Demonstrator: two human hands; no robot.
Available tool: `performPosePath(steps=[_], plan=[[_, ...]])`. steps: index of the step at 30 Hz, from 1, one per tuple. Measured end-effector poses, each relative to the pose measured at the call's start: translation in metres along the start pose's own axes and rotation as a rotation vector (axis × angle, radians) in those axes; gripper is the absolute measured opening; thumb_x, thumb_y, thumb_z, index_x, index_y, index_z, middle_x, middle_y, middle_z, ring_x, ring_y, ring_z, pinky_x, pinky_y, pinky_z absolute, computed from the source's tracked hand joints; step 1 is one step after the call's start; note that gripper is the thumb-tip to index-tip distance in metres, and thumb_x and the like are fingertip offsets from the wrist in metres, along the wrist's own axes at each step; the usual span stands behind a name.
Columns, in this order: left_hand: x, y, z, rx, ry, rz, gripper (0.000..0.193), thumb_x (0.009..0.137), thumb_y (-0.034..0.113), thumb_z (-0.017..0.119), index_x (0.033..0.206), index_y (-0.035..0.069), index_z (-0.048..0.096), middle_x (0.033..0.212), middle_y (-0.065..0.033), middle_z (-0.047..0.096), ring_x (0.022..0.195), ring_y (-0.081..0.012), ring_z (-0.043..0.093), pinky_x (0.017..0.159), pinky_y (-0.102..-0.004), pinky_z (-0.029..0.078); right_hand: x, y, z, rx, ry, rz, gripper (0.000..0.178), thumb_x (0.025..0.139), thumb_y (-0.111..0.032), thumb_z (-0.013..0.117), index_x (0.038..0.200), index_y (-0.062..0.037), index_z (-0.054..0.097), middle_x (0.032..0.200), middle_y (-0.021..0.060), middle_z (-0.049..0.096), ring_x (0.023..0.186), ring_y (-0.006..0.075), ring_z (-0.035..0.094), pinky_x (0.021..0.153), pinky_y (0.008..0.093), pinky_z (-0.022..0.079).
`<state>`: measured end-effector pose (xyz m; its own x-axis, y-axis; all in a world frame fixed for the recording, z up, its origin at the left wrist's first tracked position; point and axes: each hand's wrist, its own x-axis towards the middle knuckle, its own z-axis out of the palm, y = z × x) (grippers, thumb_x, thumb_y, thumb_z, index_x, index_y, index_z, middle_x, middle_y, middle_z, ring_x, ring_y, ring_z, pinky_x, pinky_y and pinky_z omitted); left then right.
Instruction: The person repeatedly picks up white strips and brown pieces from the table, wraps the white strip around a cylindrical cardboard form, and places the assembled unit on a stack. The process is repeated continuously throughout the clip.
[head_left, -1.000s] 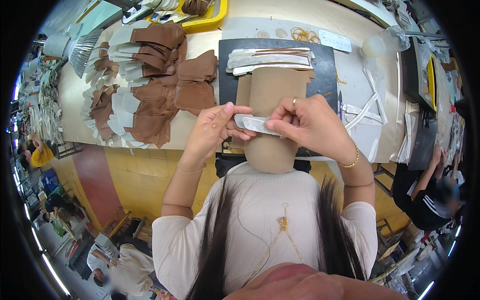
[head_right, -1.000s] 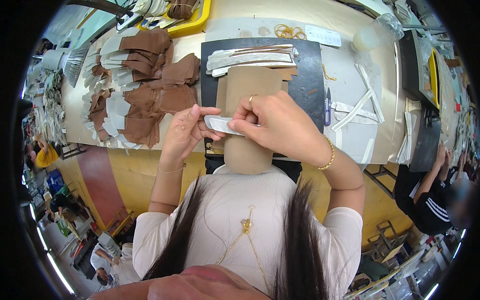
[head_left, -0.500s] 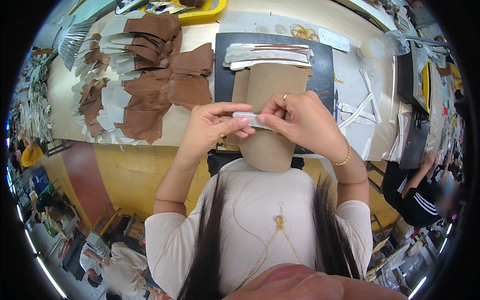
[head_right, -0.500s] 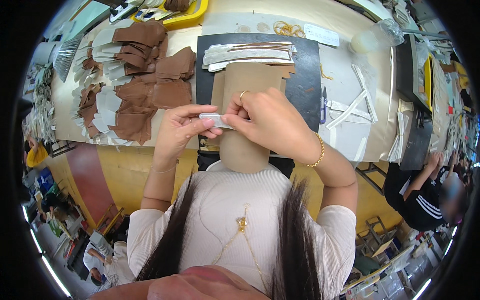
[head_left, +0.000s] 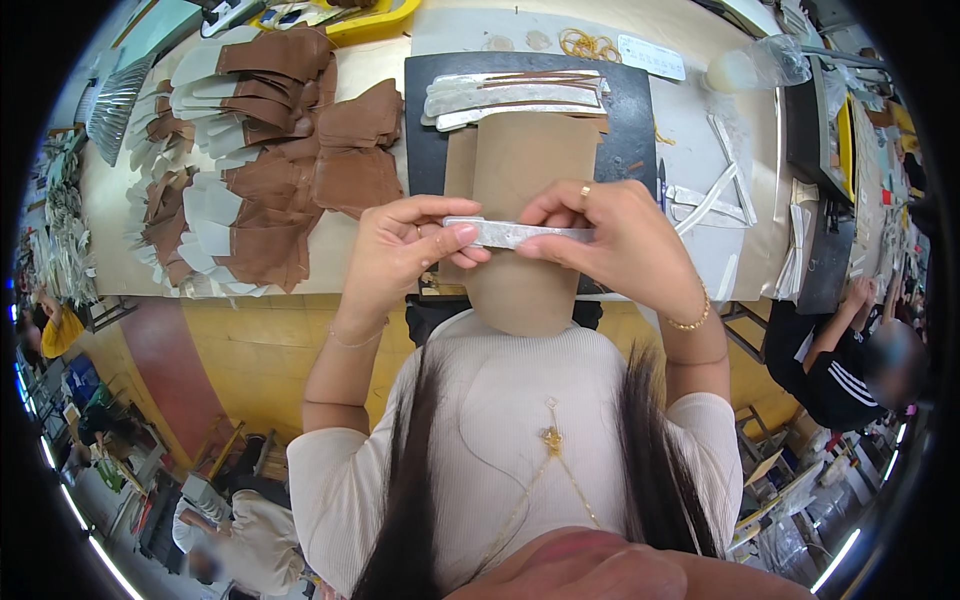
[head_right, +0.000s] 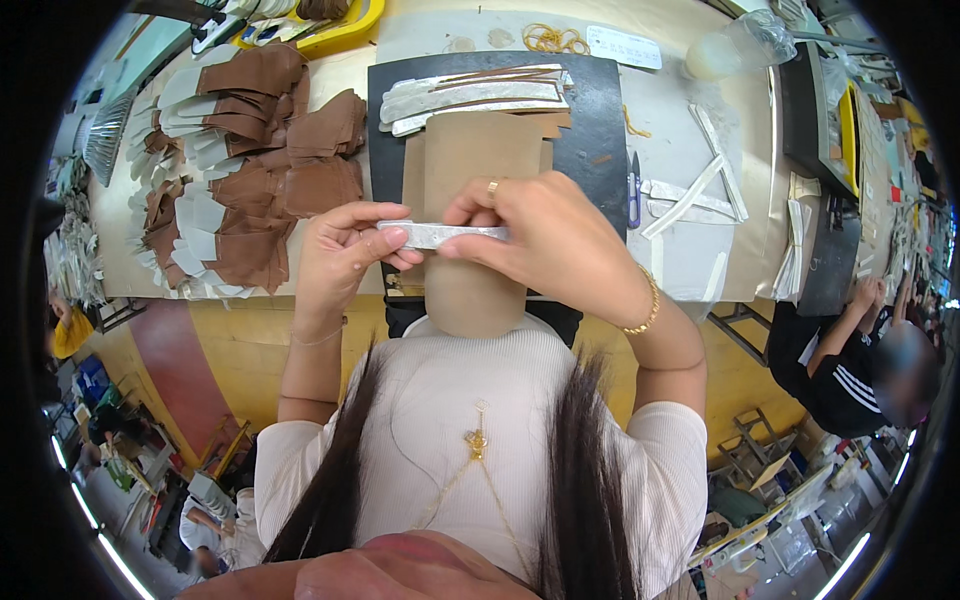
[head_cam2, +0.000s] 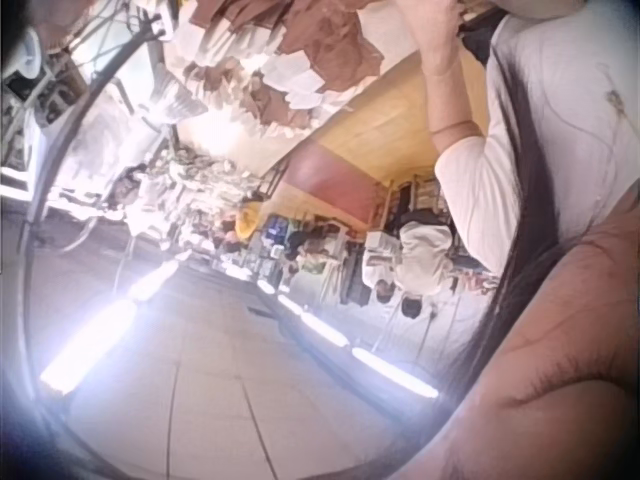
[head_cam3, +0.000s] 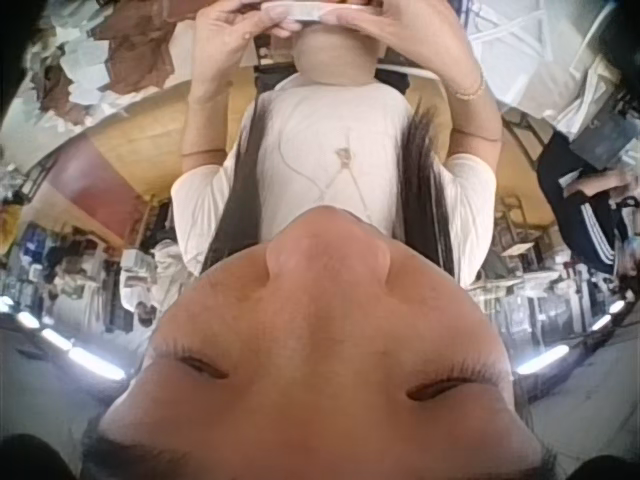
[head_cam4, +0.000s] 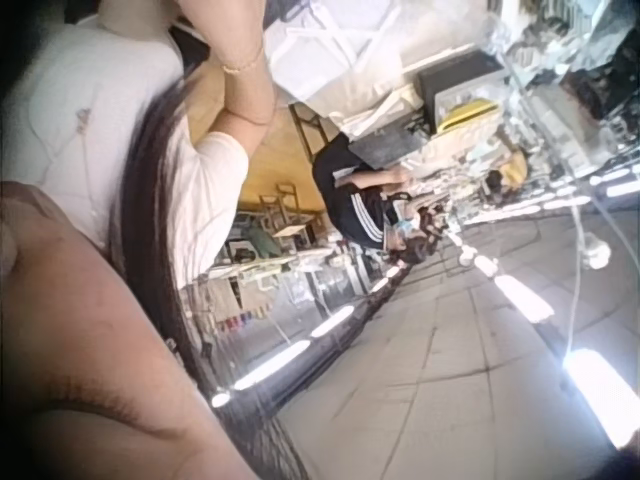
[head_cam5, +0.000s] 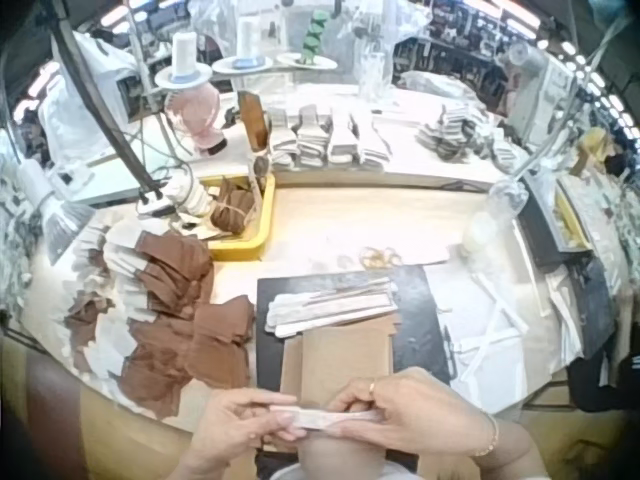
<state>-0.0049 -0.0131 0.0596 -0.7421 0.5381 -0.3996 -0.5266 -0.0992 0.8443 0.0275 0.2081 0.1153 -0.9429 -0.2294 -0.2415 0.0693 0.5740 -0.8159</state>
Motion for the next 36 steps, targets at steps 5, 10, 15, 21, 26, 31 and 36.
performPosePath(steps=[5,10,15,21,26,31,36], plan=[[0.006,-0.005,-0.005,-0.035,-0.011,-0.017,0.027,0.081,-0.003,0.063,0.107,-0.007,0.056,0.084,-0.0173,0.066,0.071,-0.0200,0.068,0.061,-0.0243,0.056,-0.015,0.014,-0.001,0.173,0.080,0.141,0.024,0.076,-0.012,0.073,0.094,-0.0026,0.061,0.063,-0.0012,0.055,0.059,0.0044,0.049,0.056,0.0190,0.040],[0.008,-0.009,-0.007,-0.057,-0.021,-0.008,0.034,0.081,-0.003,0.063,0.113,-0.007,0.052,0.083,-0.0163,0.065,0.070,-0.0201,0.067,0.061,-0.0246,0.057,-0.018,0.024,0.003,0.235,0.106,0.137,0.028,0.077,-0.010,0.072,0.099,-0.0041,0.057,0.064,-0.0037,0.049,0.062,0.0035,0.044,0.058,0.0187,0.035],[0.010,-0.013,-0.009,-0.097,-0.023,-0.025,0.038,0.081,-0.004,0.062,0.117,-0.006,0.049,0.083,-0.0171,0.065,0.070,-0.0200,0.067,0.060,-0.0250,0.057,-0.017,0.026,0.007,0.192,0.145,0.104,0.026,0.077,-0.013,0.069,0.099,-0.0038,0.057,0.061,0.0030,0.050,0.054,0.0126,0.048,0.052,0.0261,0.039],[0.017,-0.017,-0.011,-0.151,-0.034,-0.106,0.044,0.082,-0.004,0.062,0.122,-0.005,0.043,0.084,-0.0174,0.066,0.070,-0.0202,0.067,0.060,-0.0263,0.058,-0.017,0.027,0.008,0.240,0.156,0.094,0.026,0.077,-0.013,0.069,0.098,-0.0034,0.056,0.060,0.0020,0.047,0.054,0.0110,0.045,0.052,0.0257,0.038],[0.022,-0.021,-0.013,-0.229,-0.080,-0.116,0.047,0.081,-0.006,0.061,0.124,-0.005,0.041,0.083,-0.0168,0.066,0.069,-0.0206,0.067,0.060,-0.0273,0.058,-0.018,0.029,0.011,0.247,0.168,0.108,0.025,0.078,-0.012,0.069,0.096,-0.0038,0.054,0.060,0.0000,0.046,0.055,0.0094,0.043,0.052,0.0240,0.036],[0.024,-0.023,-0.014,-0.258,-0.087,-0.132,0.047,0.081,-0.006,0.061,0.123,-0.004,0.040,0.082,-0.0163,0.066,0.069,-0.0205,0.067,0.060,-0.0275,0.058,-0.021,0.032,0.012,0.213,0.176,0.119,0.027,0.078,-0.016,0.069,0.096,-0.0035,0.053,0.059,0.0027,0.047,0.053,0.0128,0.045,0.050,0.0272,0.037],[0.023,-0.023,-0.013,-0.221,-0.068,-0.108,0.047,0.081,-0.006,0.061,0.124,-0.004,0.040,0.082,-0.0157,0.065,0.068,-0.0204,0.067,0.059,-0.0276,0.058,-0.023,0.039,0.014,0.274,0.180,0.173,0.029,0.077,-0.010,0.072,0.095,-0.0058,0.051,0.065,-0.0036,0.044,0.060,0.0046,0.041,0.056,0.0193,0.034]])
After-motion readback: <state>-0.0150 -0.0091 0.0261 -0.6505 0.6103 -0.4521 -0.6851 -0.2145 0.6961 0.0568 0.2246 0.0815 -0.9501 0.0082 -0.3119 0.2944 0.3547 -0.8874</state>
